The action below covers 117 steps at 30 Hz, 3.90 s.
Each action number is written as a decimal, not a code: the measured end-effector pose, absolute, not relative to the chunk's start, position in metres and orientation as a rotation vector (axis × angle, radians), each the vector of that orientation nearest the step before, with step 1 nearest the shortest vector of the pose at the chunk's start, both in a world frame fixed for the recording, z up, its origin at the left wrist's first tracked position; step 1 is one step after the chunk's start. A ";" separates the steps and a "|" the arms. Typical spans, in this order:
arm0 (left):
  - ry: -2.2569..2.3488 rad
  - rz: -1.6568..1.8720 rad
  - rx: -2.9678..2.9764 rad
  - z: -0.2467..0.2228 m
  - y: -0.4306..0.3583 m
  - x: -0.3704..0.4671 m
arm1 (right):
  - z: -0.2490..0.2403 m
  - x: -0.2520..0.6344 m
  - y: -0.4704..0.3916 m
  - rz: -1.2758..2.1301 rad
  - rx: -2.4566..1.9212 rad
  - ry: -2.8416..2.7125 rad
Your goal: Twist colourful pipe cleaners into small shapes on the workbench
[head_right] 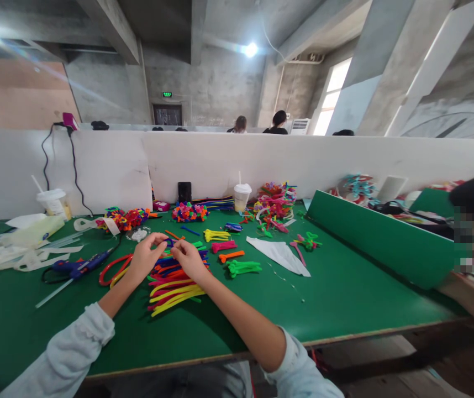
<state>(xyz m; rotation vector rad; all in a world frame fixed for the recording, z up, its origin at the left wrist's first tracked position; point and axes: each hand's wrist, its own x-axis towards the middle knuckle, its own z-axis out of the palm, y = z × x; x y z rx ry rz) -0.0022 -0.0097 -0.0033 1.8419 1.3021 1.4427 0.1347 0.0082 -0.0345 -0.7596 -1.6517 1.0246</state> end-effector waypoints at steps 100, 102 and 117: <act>1.198 1.224 2.171 -0.008 -0.006 -0.002 | -0.025 0.143 0.013 0.885 -0.751 -1.812; 1.218 1.242 2.149 -0.007 -0.005 -0.002 | -0.028 0.142 0.015 0.902 -0.747 -1.784; 1.310 1.470 1.809 -0.003 -0.004 -0.010 | -0.026 0.145 0.015 0.948 -0.833 -1.848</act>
